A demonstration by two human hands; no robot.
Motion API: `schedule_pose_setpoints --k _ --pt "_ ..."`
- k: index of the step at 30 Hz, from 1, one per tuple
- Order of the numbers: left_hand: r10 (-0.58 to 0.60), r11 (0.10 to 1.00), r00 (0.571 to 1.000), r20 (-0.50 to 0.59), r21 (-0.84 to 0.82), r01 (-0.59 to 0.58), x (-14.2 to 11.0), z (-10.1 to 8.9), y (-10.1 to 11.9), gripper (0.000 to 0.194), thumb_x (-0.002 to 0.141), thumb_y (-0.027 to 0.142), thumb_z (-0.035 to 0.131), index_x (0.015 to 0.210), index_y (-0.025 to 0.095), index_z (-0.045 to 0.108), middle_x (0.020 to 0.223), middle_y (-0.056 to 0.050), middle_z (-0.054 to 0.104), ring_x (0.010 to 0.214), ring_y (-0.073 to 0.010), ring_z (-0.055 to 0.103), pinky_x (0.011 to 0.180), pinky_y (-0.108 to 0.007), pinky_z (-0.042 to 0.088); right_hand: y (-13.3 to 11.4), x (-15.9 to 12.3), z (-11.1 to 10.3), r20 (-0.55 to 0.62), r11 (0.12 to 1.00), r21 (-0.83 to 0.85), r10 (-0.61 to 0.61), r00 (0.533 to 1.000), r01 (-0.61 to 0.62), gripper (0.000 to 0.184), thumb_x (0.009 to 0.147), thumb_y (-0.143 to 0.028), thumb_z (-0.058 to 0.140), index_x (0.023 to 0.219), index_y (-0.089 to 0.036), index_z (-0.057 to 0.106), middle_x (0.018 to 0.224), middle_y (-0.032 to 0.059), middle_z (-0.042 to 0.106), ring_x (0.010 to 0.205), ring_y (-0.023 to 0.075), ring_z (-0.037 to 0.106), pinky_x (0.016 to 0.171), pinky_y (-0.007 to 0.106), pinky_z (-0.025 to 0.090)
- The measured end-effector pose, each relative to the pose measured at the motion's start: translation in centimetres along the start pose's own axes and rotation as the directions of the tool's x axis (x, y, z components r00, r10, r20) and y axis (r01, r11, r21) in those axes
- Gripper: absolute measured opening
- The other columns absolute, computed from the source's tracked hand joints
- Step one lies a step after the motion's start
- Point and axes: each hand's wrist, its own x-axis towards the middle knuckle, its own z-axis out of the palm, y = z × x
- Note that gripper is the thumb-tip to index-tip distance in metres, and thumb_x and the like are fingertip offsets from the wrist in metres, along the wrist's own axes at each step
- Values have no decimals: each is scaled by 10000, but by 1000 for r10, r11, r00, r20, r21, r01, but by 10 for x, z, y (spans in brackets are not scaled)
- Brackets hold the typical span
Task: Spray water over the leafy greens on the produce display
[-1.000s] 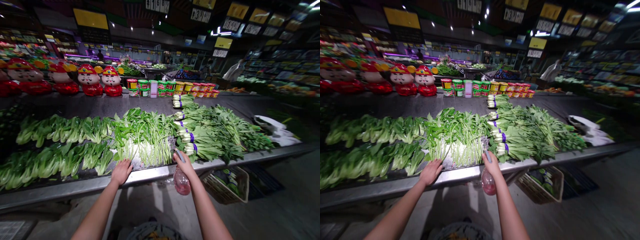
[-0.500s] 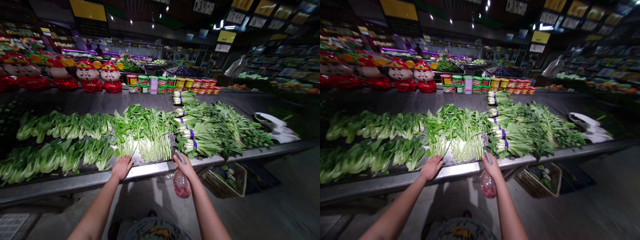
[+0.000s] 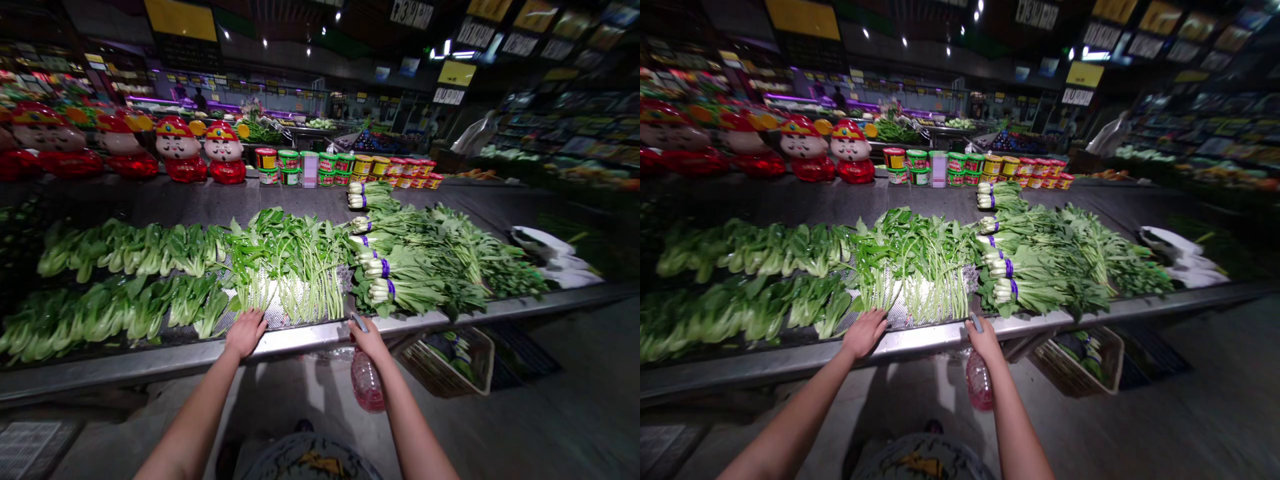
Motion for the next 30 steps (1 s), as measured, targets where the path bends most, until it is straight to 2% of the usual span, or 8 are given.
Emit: schedule_pose_setpoints --k 6,12,17,25,30 --pt "5 1000 1000 -6 -2 -5 1 1 -1 579 918 480 198 1312 146 459 1405 -78 444 1343 -241 307 1120 -419 221 -4 0 -4 1 999 35 19 1000 -19 326 720 -518 463 616 -215 523 560 33 579 620 218 571 639 345 451" --pt "7 1000 1000 -4 0 -7 0 0 0 551 919 467 221 1310 164 463 1401 -76 450 1341 -242 313 1118 -426 222 -25 -2 -15 -40 988 122 -88 995 92 359 775 -518 487 760 -182 612 695 57 651 718 217 610 716 340 472" --pt "6 1000 1000 0 5 -6 0 -1 0 557 921 468 206 1311 163 462 1404 -72 447 1343 -243 308 1118 -420 224 -43 6 -25 -174 973 208 -64 983 100 426 773 -546 515 916 -162 633 806 78 672 788 228 621 745 358 489" --pt "0 1000 1000 2 4 0 -1 -3 1 565 921 462 195 1317 153 454 1405 -79 446 1340 -242 313 1116 -416 228 -66 29 -33 -197 969 167 -147 969 181 404 773 -543 524 854 -167 648 888 93 669 883 245 604 819 368 462" --pt "-1 1000 1000 -28 -15 1 -1 0 0 546 917 468 222 1291 170 484 1392 -77 462 1335 -239 326 1111 -420 240 -73 37 -24 -164 965 164 -176 971 202 363 792 -523 498 831 -182 618 782 60 643 770 217 602 737 344 480"
